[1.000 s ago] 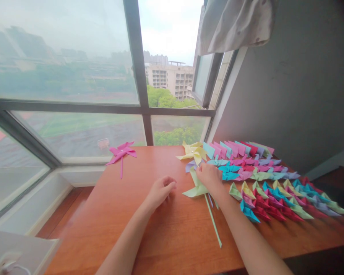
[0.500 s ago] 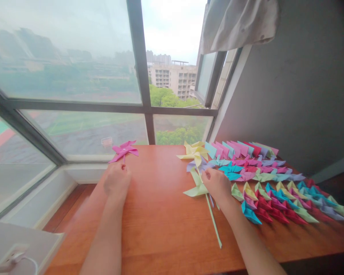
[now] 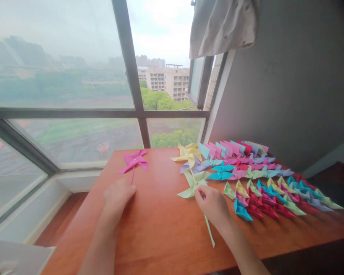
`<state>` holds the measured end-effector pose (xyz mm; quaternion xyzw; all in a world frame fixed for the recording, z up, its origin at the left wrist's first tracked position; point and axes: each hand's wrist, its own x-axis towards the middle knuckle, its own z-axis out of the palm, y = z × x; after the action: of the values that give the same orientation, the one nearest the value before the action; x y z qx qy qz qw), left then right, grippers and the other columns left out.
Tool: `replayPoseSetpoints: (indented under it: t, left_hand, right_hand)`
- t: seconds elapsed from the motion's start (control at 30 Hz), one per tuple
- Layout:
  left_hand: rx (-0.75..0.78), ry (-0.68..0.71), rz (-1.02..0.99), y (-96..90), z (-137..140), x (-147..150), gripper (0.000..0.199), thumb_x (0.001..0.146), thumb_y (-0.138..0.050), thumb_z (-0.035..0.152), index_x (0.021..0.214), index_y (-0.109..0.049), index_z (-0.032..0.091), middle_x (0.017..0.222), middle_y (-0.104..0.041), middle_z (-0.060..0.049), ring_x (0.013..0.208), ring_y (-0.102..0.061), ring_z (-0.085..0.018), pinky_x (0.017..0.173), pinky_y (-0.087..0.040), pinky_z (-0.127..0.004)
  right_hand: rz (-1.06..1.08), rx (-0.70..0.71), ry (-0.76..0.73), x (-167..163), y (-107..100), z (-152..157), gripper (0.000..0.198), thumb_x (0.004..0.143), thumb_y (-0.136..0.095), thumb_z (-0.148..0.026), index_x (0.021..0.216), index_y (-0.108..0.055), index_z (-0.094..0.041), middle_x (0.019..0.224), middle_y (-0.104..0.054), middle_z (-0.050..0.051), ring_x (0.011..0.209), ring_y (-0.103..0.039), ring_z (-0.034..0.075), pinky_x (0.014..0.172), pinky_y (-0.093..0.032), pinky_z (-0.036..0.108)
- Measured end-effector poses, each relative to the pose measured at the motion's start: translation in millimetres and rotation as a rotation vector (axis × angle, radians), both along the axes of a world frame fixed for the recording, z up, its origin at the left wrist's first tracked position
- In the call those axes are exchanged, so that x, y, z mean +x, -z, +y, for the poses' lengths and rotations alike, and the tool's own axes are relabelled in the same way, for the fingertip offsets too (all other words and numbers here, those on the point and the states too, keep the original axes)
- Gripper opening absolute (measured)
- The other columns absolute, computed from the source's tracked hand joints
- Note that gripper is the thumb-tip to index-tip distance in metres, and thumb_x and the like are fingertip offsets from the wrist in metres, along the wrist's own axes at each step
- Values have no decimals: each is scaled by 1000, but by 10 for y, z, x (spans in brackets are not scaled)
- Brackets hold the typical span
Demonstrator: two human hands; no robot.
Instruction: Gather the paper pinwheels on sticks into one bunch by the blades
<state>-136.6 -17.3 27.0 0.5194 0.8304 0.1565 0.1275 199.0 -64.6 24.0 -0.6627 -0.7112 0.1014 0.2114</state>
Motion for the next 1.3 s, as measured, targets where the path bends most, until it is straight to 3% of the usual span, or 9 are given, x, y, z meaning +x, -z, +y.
replayPoseSetpoints:
  t: [0.17, 0.37, 0.57, 0.7, 0.83, 0.97, 1.13, 1.3]
  left_hand:
    - [-92, 171, 34, -64, -67, 251, 15, 70, -57, 30, 57, -55, 21, 67, -69, -10, 72, -67, -32, 59, -40, -32]
    - [-29, 325, 34, -189, -198, 708, 16, 77, -50, 27, 63, -49, 22, 64, -63, -1, 66, -61, -19, 54, -30, -25]
    - [49, 423, 68, -226, -530, 1270, 14, 81, -48, 22, 67, -48, 22, 66, -64, -1, 61, -58, -17, 54, -24, -26]
    - [78, 465, 139, -219, -724, 1524, 12, 85, -47, 22, 74, -53, 22, 74, -67, -3, 68, -62, -20, 55, -24, -27]
    - [151, 460, 133, -202, -838, 1607, 14, 89, -47, 26, 83, -58, 22, 86, -70, -4, 78, -64, -22, 58, -28, -28]
    - [140, 489, -112, -99, -847, 1571, 22, 92, -45, 30, 80, -61, 22, 79, -69, -2, 72, -63, -19, 60, -32, -26]
    - [126, 574, -503, 67, -816, 1544, 31, 90, -47, 34, 65, -55, 19, 59, -57, 1, 58, -52, -15, 55, -31, -23]
    - [120, 573, -572, 98, -827, 1653, 30, 89, -47, 32, 65, -57, 18, 59, -57, 1, 58, -50, -15, 54, -31, -23]
  right_hand:
    - [64, 8, -39, -45, 43, -66, 26, 92, -49, -28, 70, -63, -23, 69, -68, -1, 63, -59, 13, 56, -25, 24]
    - [239, -18, -111, -192, 26, -14, 26, 90, -50, -28, 72, -68, -22, 68, -70, 0, 65, -61, 14, 59, -31, 23]
    - [466, -63, -110, -498, -48, 99, 21, 89, -54, -32, 91, -72, -22, 83, -74, 3, 75, -66, 17, 66, -40, 24]
    - [587, -86, -41, -653, 23, 203, 20, 85, -56, -34, 85, -70, -19, 69, -69, 2, 67, -63, 18, 62, -42, 26]
    - [806, -105, -75, -681, 68, 199, 19, 85, -53, -33, 83, -65, -18, 68, -67, 0, 61, -61, 15, 57, -43, 24]
    - [946, -145, -128, -613, 3, 126, 19, 87, -49, -32, 81, -61, -19, 67, -66, -1, 59, -60, 14, 56, -44, 23]
    - [826, -155, -147, -491, -44, 84, 18, 88, -48, -30, 79, -60, -19, 69, -67, -1, 57, -57, 12, 56, -40, 22]
    - [390, -46, -28, -371, -14, 34, 22, 86, -54, -28, 66, -60, -21, 54, -57, -3, 54, -52, 13, 54, -30, 23]
